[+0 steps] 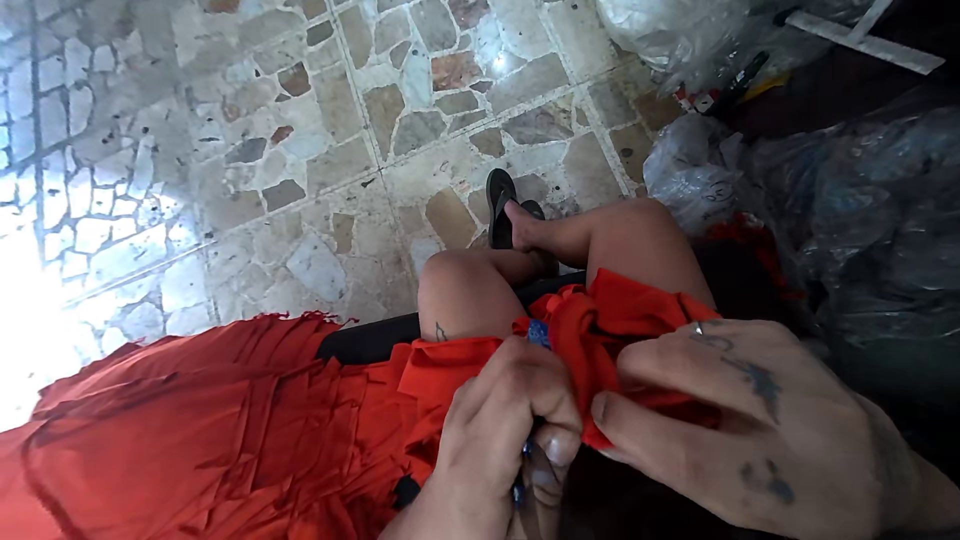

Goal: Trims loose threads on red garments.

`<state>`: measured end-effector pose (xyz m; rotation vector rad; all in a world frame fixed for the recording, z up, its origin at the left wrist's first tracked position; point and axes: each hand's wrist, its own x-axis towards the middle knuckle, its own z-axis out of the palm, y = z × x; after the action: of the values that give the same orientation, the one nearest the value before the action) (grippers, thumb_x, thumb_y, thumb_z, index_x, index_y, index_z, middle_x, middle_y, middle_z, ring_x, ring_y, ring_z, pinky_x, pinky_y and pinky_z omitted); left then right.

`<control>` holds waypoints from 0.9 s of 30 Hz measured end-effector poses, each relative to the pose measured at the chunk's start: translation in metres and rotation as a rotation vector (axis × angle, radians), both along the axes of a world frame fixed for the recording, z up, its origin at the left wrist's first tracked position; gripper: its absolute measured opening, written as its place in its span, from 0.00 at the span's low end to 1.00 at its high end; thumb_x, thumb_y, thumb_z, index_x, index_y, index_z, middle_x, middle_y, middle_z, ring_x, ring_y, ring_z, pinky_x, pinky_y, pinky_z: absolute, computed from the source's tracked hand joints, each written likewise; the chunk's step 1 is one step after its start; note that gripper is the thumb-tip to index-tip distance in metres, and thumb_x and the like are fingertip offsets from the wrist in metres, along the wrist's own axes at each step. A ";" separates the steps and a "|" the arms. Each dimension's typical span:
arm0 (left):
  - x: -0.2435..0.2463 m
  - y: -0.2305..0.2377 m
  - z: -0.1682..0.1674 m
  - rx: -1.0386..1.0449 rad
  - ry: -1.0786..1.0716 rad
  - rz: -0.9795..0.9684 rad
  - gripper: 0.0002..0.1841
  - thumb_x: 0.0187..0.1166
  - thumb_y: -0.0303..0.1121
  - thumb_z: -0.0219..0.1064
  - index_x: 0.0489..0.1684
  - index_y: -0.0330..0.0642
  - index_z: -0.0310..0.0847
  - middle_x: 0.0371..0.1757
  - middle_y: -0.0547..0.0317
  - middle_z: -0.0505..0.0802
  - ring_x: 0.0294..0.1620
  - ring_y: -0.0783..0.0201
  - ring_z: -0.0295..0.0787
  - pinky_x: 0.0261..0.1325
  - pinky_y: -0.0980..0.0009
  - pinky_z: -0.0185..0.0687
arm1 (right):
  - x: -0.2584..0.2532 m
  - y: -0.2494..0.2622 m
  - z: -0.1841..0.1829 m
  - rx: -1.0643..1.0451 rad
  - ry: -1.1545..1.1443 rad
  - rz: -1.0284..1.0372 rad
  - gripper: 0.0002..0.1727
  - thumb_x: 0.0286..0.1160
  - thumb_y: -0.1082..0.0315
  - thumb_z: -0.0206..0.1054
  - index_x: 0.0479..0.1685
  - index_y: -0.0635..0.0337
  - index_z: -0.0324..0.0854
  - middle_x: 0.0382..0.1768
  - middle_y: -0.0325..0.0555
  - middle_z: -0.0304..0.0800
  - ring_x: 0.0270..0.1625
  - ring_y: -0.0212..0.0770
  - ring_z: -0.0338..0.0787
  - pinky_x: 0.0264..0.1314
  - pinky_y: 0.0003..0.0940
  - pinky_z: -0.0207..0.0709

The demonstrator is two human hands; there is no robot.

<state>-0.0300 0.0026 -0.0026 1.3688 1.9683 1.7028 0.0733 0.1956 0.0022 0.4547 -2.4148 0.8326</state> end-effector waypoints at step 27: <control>-0.004 -0.002 0.008 0.198 -0.177 0.021 0.11 0.88 0.42 0.63 0.46 0.45 0.83 0.43 0.68 0.92 0.41 0.80 0.88 0.43 0.86 0.82 | 0.000 0.007 -0.013 -0.067 0.180 -0.020 0.07 0.82 0.69 0.66 0.54 0.55 0.83 0.47 0.43 0.84 0.53 0.37 0.87 0.61 0.32 0.83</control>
<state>-0.0338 0.0007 0.0050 1.2106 1.7650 1.9984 0.0732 0.2023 -0.0105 0.4585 -2.2159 0.8251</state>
